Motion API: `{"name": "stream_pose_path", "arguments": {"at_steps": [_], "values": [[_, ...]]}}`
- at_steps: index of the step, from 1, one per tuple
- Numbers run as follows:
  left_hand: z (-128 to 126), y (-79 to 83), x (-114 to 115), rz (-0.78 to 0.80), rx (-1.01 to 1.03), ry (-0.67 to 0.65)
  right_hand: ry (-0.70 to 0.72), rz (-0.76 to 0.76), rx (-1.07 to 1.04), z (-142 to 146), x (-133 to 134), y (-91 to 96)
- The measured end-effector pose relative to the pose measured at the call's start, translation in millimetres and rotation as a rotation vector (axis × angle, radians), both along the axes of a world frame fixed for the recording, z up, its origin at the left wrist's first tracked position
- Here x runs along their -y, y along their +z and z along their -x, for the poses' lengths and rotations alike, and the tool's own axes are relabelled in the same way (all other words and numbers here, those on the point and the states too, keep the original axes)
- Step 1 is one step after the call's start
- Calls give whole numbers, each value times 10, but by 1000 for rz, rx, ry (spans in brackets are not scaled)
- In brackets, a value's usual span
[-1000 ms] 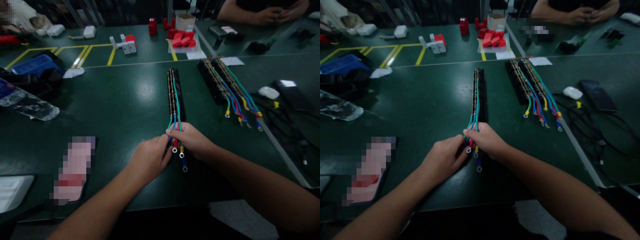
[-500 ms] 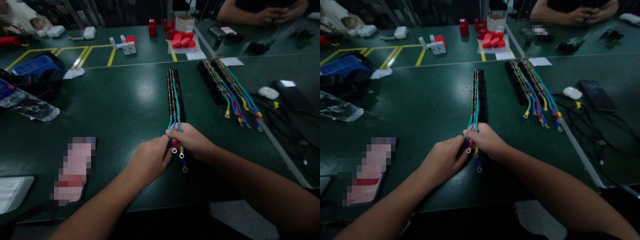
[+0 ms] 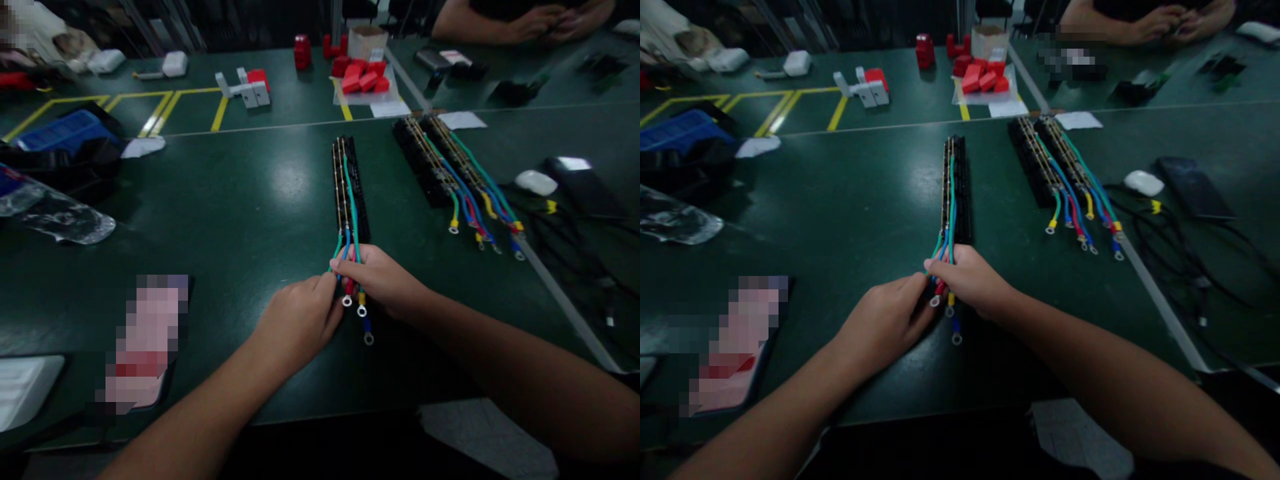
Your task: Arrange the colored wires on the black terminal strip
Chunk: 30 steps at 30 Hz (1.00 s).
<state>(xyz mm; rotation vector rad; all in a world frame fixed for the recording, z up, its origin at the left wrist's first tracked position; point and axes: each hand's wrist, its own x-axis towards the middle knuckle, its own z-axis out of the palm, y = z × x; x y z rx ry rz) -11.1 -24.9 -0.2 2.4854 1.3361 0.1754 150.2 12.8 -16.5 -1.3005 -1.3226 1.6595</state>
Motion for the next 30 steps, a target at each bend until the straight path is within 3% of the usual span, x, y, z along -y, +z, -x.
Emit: {"name": "stream_pose_path", "arguments": {"at_steps": [30], "values": [[-10, -8, -1, 13, 0, -2, 2, 4, -11, 15, -2, -7]]}}
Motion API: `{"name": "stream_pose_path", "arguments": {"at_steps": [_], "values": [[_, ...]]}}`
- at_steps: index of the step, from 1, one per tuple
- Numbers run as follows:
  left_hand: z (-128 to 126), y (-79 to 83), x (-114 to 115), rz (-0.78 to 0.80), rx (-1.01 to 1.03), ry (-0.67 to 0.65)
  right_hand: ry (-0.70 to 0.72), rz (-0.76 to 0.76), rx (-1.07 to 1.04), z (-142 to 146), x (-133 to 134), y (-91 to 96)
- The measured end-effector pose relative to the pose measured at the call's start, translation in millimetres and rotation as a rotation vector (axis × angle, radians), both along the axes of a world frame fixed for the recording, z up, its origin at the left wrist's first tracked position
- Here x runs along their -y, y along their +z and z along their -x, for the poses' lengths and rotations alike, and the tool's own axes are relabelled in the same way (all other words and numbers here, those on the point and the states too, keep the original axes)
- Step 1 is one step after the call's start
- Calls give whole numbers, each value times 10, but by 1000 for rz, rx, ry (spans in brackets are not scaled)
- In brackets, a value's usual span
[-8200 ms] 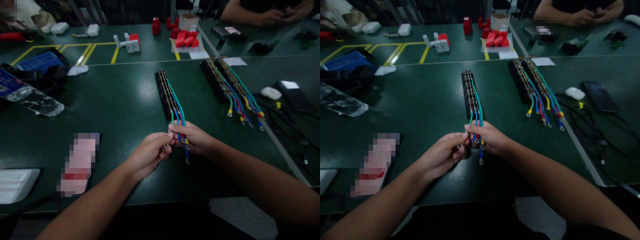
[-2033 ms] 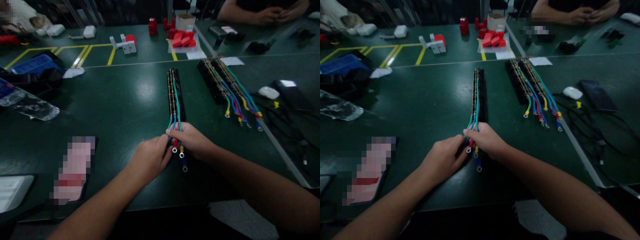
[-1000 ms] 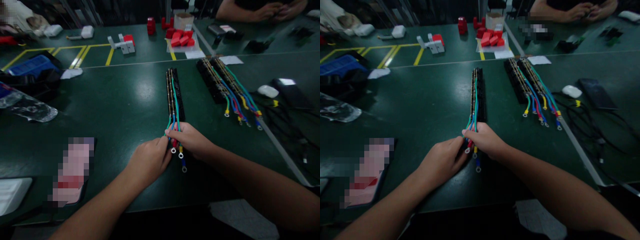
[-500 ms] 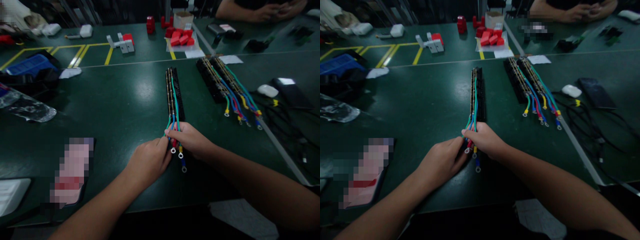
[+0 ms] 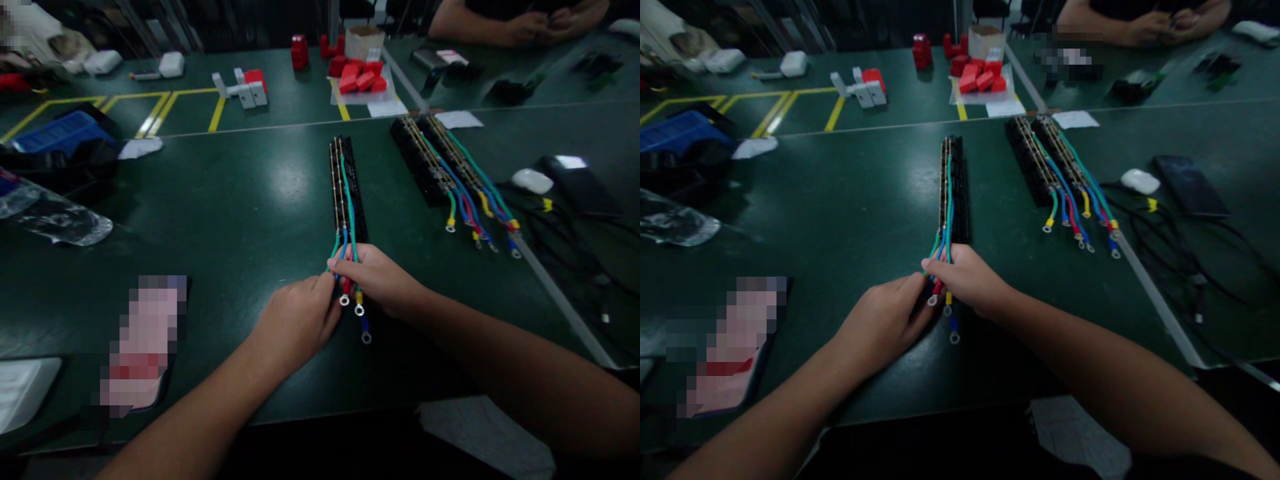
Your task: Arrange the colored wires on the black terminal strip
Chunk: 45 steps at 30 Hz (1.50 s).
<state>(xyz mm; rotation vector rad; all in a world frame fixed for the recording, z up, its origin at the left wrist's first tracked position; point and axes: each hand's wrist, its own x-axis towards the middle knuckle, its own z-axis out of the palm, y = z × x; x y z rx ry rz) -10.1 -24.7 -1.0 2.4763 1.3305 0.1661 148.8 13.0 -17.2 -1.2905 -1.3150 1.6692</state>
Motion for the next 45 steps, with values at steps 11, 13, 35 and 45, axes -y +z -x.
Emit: {"name": "stream_pose_path", "arguments": {"at_steps": [11, 13, 35, 45], "values": [[1, 4, 0, -4, 10, 2, -4, -8, 13, -1, 2, 3], [-2, 7, -1, -2, 13, 2, -3, -4, 14, 1, 0, 6], [-10, 13, 8, -7, -2, -3, 3, -14, 27, 0, 4, 10], [-5, 35, 15, 9, -24, -2, 8, -19, 40, -8, 0, 7]]}}
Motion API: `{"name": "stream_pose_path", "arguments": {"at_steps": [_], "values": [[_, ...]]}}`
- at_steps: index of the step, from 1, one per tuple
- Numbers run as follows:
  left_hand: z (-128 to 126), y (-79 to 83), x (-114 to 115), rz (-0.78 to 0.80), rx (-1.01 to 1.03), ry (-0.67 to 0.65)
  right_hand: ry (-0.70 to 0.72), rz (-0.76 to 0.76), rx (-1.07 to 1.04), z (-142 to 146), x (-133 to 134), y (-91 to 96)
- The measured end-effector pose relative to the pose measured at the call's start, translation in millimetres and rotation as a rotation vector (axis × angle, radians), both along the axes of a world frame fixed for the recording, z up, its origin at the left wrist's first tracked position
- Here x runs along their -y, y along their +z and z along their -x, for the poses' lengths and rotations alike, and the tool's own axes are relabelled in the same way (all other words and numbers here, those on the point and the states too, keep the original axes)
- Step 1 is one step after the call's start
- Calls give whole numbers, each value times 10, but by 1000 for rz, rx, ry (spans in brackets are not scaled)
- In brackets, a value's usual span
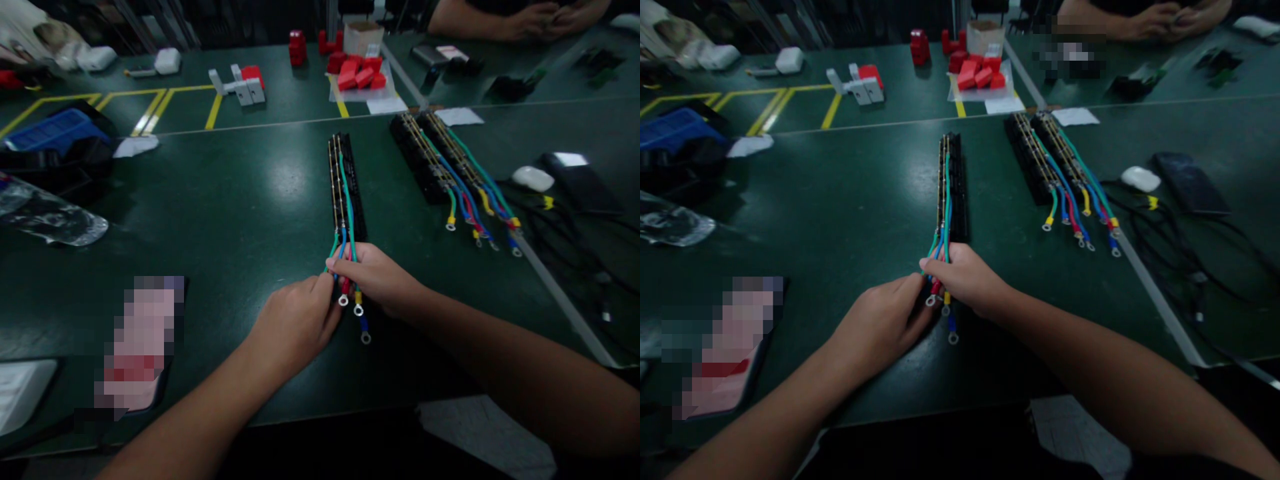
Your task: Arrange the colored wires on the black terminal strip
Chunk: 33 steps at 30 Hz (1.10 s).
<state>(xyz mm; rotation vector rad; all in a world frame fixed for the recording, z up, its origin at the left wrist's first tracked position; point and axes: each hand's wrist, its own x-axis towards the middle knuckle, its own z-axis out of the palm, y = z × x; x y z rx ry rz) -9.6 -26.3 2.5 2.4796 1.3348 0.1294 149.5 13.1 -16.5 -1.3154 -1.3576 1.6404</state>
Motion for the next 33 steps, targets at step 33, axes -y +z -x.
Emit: {"name": "stream_pose_path", "arguments": {"at_steps": [33], "values": [[18, -51, 51, -163, 189, 185, 8, 60, 4, 0, 29, 77]]}}
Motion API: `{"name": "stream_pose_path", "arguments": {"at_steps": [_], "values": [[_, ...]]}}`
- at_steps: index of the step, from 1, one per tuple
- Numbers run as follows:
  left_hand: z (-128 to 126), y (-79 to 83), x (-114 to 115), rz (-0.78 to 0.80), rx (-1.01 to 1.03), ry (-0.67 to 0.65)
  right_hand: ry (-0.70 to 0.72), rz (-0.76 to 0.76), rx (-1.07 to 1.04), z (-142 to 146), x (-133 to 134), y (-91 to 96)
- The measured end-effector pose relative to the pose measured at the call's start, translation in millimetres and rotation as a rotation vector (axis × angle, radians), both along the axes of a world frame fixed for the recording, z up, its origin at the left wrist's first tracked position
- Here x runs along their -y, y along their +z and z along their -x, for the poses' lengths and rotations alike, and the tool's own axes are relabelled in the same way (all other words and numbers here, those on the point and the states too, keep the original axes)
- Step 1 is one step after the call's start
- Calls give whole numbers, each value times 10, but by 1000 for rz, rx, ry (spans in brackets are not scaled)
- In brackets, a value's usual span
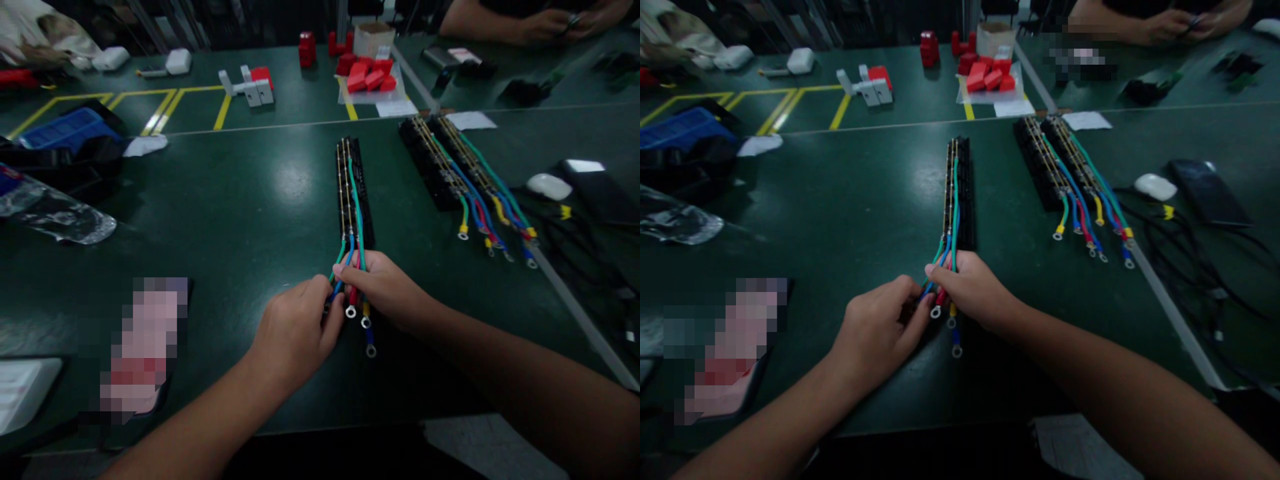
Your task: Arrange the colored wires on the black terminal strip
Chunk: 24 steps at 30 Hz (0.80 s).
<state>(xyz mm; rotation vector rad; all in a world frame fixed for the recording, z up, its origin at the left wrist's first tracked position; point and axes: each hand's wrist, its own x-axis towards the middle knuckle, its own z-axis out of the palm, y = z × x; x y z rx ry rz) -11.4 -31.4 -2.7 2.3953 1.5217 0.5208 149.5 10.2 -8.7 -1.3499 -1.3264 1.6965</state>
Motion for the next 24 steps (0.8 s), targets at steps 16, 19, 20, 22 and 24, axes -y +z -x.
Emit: {"name": "stream_pose_path", "arguments": {"at_steps": [16, 19, 20, 22, 24], "values": [[-5, -33, 14, -6, 70, -2, -13, 2, 14, -5, 2, -1], [-12, -41, 7, -33, 23, -18, -7, 0, 12, -13, -1, -19], [-12, -41, 4, -29, 10, -24, -7, -5, 9, -16, -3, -28], [-10, -40, -1, -14, -8, -28, -9, -16, 5, -20, -7, -42], [-3, -39, -3, -4, -12, -29, -13, -24, 10, -16, -9, -45]]}}
